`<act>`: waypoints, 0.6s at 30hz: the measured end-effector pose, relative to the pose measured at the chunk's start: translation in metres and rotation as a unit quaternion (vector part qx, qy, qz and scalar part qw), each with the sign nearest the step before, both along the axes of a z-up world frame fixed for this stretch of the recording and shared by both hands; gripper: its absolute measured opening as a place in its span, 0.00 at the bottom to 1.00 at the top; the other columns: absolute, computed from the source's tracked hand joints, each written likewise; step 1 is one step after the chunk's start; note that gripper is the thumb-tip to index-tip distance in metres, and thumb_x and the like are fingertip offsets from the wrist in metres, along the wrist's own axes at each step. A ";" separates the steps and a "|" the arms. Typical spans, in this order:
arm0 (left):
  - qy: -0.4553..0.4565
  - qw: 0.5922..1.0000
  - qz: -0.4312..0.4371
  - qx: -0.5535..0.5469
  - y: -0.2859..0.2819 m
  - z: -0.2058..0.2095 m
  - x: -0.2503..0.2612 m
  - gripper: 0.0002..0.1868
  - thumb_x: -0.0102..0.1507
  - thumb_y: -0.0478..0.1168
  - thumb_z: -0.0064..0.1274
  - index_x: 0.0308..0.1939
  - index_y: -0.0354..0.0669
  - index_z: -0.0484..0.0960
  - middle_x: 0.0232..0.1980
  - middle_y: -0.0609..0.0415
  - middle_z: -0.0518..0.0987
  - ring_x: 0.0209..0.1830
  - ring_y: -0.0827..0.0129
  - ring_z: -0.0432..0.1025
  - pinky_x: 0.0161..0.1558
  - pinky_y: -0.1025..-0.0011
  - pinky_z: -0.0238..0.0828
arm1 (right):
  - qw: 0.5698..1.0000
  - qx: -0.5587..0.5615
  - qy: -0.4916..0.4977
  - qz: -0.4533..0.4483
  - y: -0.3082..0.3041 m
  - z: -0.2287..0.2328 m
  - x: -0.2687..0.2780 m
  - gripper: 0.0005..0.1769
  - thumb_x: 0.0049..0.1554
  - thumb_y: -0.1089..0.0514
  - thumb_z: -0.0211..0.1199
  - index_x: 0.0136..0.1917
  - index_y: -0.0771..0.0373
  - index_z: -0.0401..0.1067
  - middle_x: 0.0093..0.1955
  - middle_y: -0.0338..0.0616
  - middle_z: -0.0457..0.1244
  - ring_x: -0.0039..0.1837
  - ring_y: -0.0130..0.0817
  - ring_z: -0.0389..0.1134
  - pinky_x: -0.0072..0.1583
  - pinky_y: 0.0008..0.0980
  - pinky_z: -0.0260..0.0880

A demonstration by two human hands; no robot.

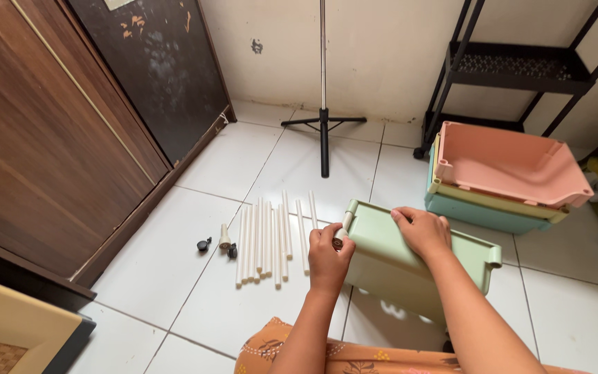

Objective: The person assembles a light green plastic storage box by inserting white plastic rods into the corners and attaching black caster wheels. The person works on the floor, handling the box and parts one at a time.

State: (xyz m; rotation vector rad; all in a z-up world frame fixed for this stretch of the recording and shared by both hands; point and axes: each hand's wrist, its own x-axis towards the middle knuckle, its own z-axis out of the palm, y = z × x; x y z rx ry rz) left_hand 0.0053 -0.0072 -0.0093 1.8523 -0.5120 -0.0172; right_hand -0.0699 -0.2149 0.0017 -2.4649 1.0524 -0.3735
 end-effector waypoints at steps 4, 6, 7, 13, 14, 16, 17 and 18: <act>-0.023 0.999 -0.013 0.020 -0.003 0.000 0.002 0.19 0.63 0.40 0.53 0.57 0.39 0.80 0.49 0.48 0.71 0.37 0.66 0.78 0.42 0.68 0.79 | 1.000 -0.006 -0.013 0.010 0.000 0.000 0.000 0.21 0.59 0.35 0.56 0.55 0.42 0.82 0.51 0.43 0.73 0.57 0.43 0.71 0.68 0.41 0.58; -0.051 0.998 -0.023 0.025 -0.004 -0.002 0.003 0.19 0.65 0.39 0.51 0.59 0.37 0.79 0.49 0.47 0.71 0.38 0.65 0.78 0.42 0.67 0.79 | 1.000 -0.004 -0.019 0.014 0.000 0.000 -0.001 0.21 0.58 0.35 0.57 0.55 0.42 0.82 0.51 0.43 0.73 0.56 0.43 0.71 0.68 0.41 0.57; -0.055 0.998 -0.027 0.030 -0.005 -0.003 0.004 0.19 0.65 0.39 0.51 0.59 0.36 0.78 0.49 0.46 0.71 0.38 0.63 0.79 0.42 0.67 0.79 | 1.000 -0.003 -0.014 0.015 0.001 0.001 0.000 0.21 0.58 0.35 0.56 0.55 0.42 0.82 0.50 0.43 0.73 0.56 0.43 0.71 0.68 0.41 0.57; -0.109 0.988 -0.018 0.106 -0.013 -0.008 0.009 0.19 0.67 0.40 0.49 0.59 0.33 0.76 0.51 0.41 0.71 0.40 0.52 0.77 0.43 0.61 0.77 | 1.000 -0.014 0.015 0.020 0.007 0.008 -0.001 0.20 0.61 0.37 0.53 0.54 0.44 0.80 0.47 0.43 0.73 0.54 0.42 0.71 0.66 0.41 0.57; -0.122 0.987 -0.012 0.108 -0.014 -0.008 0.010 0.19 0.68 0.40 0.50 0.59 0.32 0.76 0.51 0.40 0.71 0.40 0.50 0.77 0.42 0.60 0.77 | 0.999 -0.018 0.021 0.020 0.008 0.009 -0.001 0.20 0.61 0.37 0.52 0.54 0.44 0.80 0.46 0.43 0.73 0.54 0.43 0.71 0.66 0.41 0.57; -0.125 0.985 -0.003 0.120 -0.016 -0.009 0.010 0.19 0.67 0.43 0.51 0.58 0.33 0.76 0.50 0.40 0.72 0.42 0.49 0.76 0.43 0.58 0.76 | 0.999 -0.022 0.026 0.019 0.010 0.012 -0.002 0.21 0.62 0.37 0.51 0.54 0.44 0.80 0.44 0.43 0.72 0.54 0.43 0.71 0.65 0.41 0.57; -0.116 0.985 0.000 0.130 -0.017 -0.009 0.011 0.20 0.67 0.44 0.51 0.57 0.33 0.76 0.50 0.40 0.72 0.43 0.49 0.76 0.44 0.58 0.76 | 0.999 -0.022 0.026 0.018 0.011 0.012 -0.002 0.21 0.61 0.37 0.51 0.54 0.45 0.80 0.44 0.43 0.72 0.54 0.43 0.71 0.65 0.42 0.57; -0.107 0.984 0.003 0.140 -0.018 -0.009 0.013 0.20 0.67 0.46 0.51 0.57 0.34 0.76 0.50 0.41 0.72 0.44 0.49 0.75 0.45 0.58 0.76 | 0.999 -0.022 0.026 0.018 0.011 0.013 -0.002 0.21 0.61 0.37 0.51 0.53 0.45 0.80 0.44 0.43 0.72 0.54 0.43 0.71 0.64 0.42 0.57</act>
